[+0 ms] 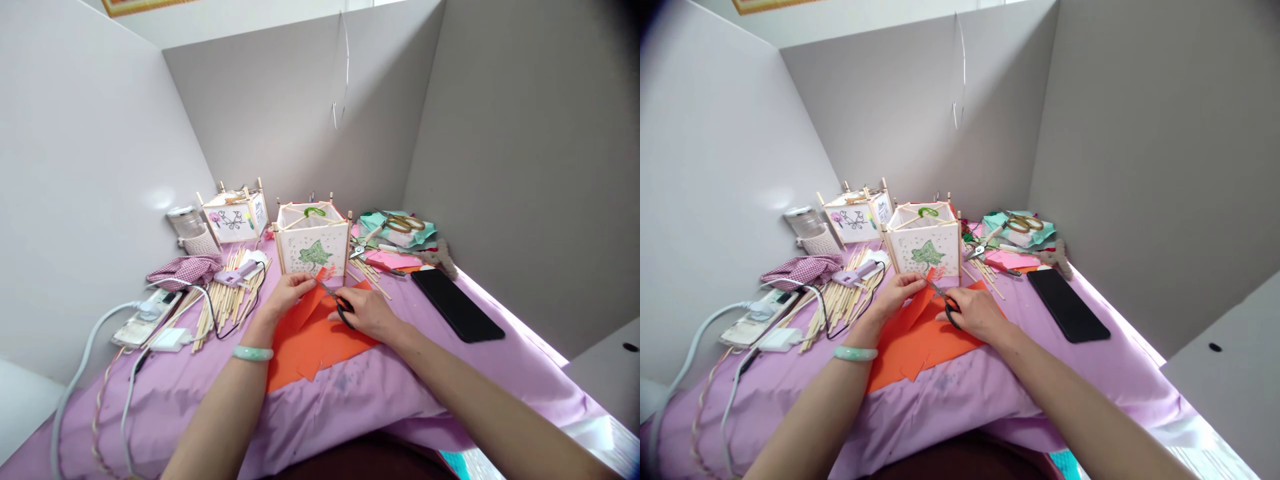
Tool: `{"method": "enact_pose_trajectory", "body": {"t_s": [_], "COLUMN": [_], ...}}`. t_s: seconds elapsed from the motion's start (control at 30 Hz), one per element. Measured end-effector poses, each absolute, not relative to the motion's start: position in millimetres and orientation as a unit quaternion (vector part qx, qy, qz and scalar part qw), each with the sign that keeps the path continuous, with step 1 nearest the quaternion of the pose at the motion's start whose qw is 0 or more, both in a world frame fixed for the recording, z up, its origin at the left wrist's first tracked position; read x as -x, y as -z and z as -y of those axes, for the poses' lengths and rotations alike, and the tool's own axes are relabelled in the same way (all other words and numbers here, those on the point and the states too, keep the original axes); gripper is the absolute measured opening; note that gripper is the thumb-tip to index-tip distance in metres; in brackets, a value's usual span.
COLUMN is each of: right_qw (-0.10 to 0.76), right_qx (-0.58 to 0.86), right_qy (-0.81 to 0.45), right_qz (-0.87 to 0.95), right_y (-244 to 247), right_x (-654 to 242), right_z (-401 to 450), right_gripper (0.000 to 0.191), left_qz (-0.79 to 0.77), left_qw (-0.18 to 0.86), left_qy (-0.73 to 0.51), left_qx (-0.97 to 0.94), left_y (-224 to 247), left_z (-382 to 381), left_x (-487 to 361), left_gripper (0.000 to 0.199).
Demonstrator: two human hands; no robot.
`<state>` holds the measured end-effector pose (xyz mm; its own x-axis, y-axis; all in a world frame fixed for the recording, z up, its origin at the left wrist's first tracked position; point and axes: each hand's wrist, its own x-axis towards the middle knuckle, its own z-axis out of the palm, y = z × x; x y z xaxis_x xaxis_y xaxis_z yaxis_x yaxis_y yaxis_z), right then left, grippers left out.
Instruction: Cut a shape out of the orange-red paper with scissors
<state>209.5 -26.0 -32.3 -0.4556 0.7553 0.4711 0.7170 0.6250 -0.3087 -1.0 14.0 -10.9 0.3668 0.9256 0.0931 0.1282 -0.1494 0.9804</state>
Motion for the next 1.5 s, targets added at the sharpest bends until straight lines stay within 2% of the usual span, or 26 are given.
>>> {"method": "enact_pose_trajectory", "body": {"t_s": [0.47, 0.8, 1.5], "right_qw": [0.291, 0.302, 0.296], "right_qx": [0.431, 0.424, 0.433], "right_qy": [-0.022, -0.031, -0.025], "right_qz": [0.854, 0.853, 0.851], "right_y": [34.8, 34.4, 34.6], "right_x": [-209.5, -208.5, -209.1], "right_z": [23.7, 24.0, 21.9], "right_gripper": [0.036, 0.043, 0.039], "left_qz": [-0.404, -0.396, -0.398], "left_qw": [0.516, 0.502, 0.524], "left_qy": [-0.39, -0.376, -0.368], "left_qx": [-0.647, -0.67, -0.656], "left_y": [10.8, 3.3, 4.3], "left_z": [-12.7, -8.8, -7.7], "left_x": [0.6, -2.8, -2.7], "left_gripper": [0.026, 0.025, 0.026]}}
